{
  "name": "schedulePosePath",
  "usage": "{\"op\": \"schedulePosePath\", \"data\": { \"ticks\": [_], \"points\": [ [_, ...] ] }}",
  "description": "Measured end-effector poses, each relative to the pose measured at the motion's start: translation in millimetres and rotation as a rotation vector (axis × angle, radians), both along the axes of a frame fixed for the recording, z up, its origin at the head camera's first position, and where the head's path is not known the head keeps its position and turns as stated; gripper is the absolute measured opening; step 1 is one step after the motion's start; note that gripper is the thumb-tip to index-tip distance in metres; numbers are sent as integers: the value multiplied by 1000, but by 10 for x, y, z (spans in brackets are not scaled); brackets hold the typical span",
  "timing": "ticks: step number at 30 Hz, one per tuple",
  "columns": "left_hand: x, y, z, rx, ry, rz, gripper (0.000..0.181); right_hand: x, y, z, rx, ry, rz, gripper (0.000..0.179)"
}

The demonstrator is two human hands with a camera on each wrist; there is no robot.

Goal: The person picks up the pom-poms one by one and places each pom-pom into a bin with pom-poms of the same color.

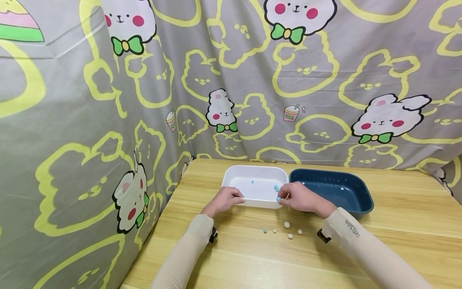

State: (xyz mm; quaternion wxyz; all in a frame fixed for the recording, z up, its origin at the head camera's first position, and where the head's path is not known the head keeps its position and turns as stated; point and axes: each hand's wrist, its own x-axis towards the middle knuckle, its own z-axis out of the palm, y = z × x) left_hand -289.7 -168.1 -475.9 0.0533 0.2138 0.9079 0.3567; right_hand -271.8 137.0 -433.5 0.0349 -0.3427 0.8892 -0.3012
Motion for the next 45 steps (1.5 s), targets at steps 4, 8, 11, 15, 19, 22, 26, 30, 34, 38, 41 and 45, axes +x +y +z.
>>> {"op": "schedulePosePath", "data": {
  "ticks": [4,8,11,15,19,22,26,30,34,38,41,45],
  "points": [
    [11,2,15,13,-3,-1,9,-51,2,17,-2,-6,-17,5],
    [1,3,18,6,2,-7,9,-103,-12,37,-8,-2,-59,4],
    [-4,1,18,5,9,-10,9,-142,-28,62,-22,-23,-95,5],
    [0,-2,10,11,4,-5,9,-198,-39,80,-30,-58,-131,5],
    [0,4,-2,9,-6,-3,9,-250,-39,76,-16,-75,-160,6],
    [-7,11,-5,10,0,-6,9,-284,-38,71,-9,-80,-177,7],
    [-8,12,2,16,7,-7,9,-328,-33,55,-5,-90,-183,8],
    [4,2,8,12,3,-7,9,-359,-28,33,-8,-104,-187,8],
    [15,-6,12,8,-7,-4,10,-368,-27,30,-14,-115,-198,7],
    [19,-9,14,12,-9,-1,10,-395,-36,26,-22,-120,-191,8],
    [19,-8,13,14,-4,0,10,-426,-48,20,-19,-118,-174,9],
    [17,-3,8,11,2,-5,10,-470,-69,8,-14,-106,-156,8]
  ]
}}
